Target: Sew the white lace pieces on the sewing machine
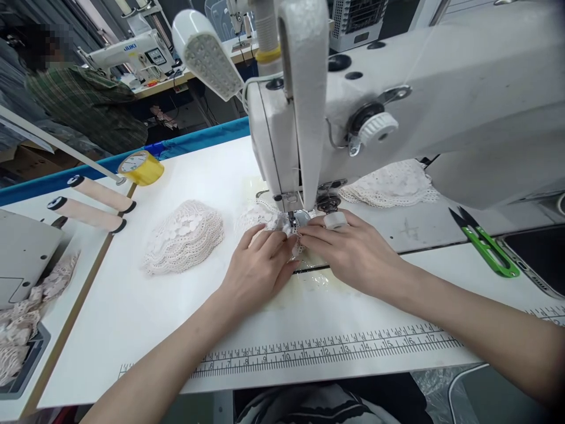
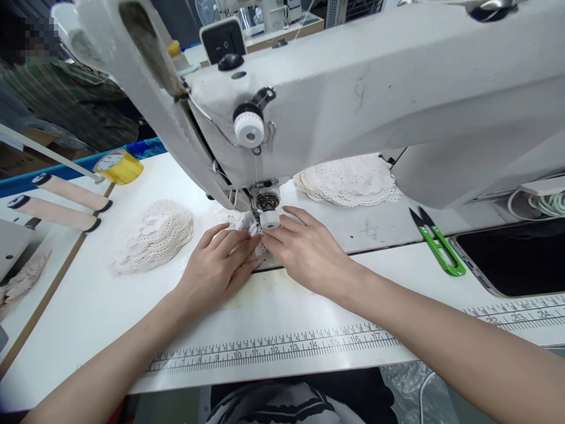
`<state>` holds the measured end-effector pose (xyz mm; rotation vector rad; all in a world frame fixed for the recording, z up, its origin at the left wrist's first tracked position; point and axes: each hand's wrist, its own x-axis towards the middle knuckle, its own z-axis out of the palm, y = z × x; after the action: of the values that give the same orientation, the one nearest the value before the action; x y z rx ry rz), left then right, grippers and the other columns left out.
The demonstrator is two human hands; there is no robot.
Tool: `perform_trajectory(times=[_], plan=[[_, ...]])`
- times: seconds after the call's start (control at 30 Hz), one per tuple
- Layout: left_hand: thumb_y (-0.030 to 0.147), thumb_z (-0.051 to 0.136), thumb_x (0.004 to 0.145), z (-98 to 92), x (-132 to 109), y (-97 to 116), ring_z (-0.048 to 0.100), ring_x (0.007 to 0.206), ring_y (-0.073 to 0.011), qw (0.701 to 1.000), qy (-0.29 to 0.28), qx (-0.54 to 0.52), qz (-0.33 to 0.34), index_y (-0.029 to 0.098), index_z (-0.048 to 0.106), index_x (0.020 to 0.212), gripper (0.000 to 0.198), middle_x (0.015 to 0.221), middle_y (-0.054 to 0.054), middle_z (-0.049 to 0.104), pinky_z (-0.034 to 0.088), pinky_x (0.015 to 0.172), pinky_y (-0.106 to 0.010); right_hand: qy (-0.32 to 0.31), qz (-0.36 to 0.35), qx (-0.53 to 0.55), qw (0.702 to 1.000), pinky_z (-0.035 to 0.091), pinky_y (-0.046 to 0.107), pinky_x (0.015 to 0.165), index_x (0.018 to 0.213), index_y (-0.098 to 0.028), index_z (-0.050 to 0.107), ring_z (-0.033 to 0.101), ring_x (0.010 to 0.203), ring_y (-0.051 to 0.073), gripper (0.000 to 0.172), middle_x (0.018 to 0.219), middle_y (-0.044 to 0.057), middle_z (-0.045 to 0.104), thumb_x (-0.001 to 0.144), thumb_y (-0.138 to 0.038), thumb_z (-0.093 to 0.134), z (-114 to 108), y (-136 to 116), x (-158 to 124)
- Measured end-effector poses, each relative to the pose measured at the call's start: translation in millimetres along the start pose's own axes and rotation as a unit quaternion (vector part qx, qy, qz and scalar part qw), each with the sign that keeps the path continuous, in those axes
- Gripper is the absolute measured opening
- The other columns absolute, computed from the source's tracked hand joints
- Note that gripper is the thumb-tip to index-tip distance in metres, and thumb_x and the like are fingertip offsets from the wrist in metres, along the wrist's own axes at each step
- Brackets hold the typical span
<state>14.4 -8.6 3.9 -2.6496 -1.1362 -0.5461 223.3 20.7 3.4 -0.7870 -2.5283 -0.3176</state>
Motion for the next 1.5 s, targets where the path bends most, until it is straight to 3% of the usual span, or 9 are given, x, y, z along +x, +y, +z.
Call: perform_trajectory(times=[0.23,0.7,0.9,1.0,1.2,1.27,1.37,1.5], plan=[[0.033,0.054,0.094,1.7,-1.4,0.2,0.062,0.1,-0.0237,1.0,0.003,0.0,0.011,0.013,0.064,0.115,0.031,0.113,-0.011,0.065,0.045,0.099,-0.044,-0.023,0.001,-0.034,0.999,0.042,0.037,0.091,0.1,-0.014,0.067,0.063,0.083,0.019,0.036,0.1,0.006,0.074,0.083,0.004,0.042,0.0,1.2,-0.8],[0.031,0.055,0.093,1.6,-2.4,-0.6,0.063,0.099,-0.0235,1.0,0.008,0.008,0.016,0.015,0.064,0.116,0.029,0.111,-0.01,0.067,0.045,0.099,-0.046,-0.036,0.009,-0.042,0.998,0.045,0.034,0.085,0.102,-0.013,0.067,0.064,0.088,0.019,0.035,0.101,0.007,0.074,0.079,0.004,0.048,-0.9,-1.0,0.6],[0.014,0.056,0.091,-0.8,-4.8,-2.9,0.067,0.096,-0.0171,0.997,0.053,0.017,0.054,0.013,0.066,0.105,0.017,0.103,-0.007,0.072,0.049,0.098,-0.035,-0.011,-0.002,-0.04,0.999,0.043,0.033,0.08,0.099,-0.015,0.067,0.063,0.086,0.018,0.027,0.101,0.004,0.073,0.086,-0.001,0.047,-1.7,-2.7,1.4],[0.009,0.053,0.091,-0.6,-5.2,-4.5,0.068,0.095,-0.0156,0.996,0.066,0.012,0.057,0.015,0.065,0.102,0.017,0.1,-0.006,0.073,0.05,0.097,-0.035,0.009,0.0,-0.007,1.0,0.041,0.031,0.074,0.098,-0.015,0.066,0.062,0.082,0.016,0.023,0.097,0.003,0.072,0.087,-0.005,0.048,-1.2,-5.0,3.1],[0.013,0.051,0.094,-4.2,-1.4,-2.1,0.068,0.089,-0.0143,0.997,0.065,-0.042,-0.01,0.019,0.063,0.1,0.015,0.099,-0.002,0.073,0.05,0.093,-0.034,0.028,0.003,-0.012,1.0,0.033,0.03,0.063,0.087,-0.015,0.066,0.057,0.068,0.014,0.021,0.076,0.001,0.069,0.088,-0.006,0.048,5.0,-5.5,9.1],[0.023,0.057,0.092,-6.6,2.2,-1.7,0.066,0.093,-0.0176,0.995,0.031,-0.069,-0.064,0.018,0.061,0.105,0.015,0.105,-0.005,0.071,0.051,0.087,-0.035,0.053,0.018,-0.028,0.998,0.031,0.029,0.06,0.079,-0.017,0.067,0.053,0.06,0.012,0.024,0.066,-0.001,0.066,0.09,-0.007,0.048,6.3,-3.8,10.8],[0.034,0.066,0.085,-7.8,11.4,-4.8,0.064,0.094,-0.0231,0.987,-0.047,-0.078,-0.134,0.017,0.059,0.114,0.033,0.111,-0.008,0.066,0.05,0.078,-0.038,0.101,0.057,-0.019,0.993,0.03,0.026,0.055,0.077,-0.02,0.07,0.047,0.052,0.009,0.027,0.058,-0.004,0.063,0.094,-0.014,0.049,7.9,-1.0,12.0],[0.021,0.063,0.084,-0.7,26.7,-11.5,0.061,0.093,-0.0231,0.984,-0.074,-0.064,-0.147,0.02,0.066,0.103,0.019,0.103,-0.005,0.066,0.047,0.076,-0.036,0.14,0.099,-0.015,0.985,0.025,0.025,0.049,0.079,-0.022,0.074,0.041,0.047,0.009,0.031,0.052,-0.004,0.058,0.097,-0.028,0.05,13.7,2.4,12.0]])
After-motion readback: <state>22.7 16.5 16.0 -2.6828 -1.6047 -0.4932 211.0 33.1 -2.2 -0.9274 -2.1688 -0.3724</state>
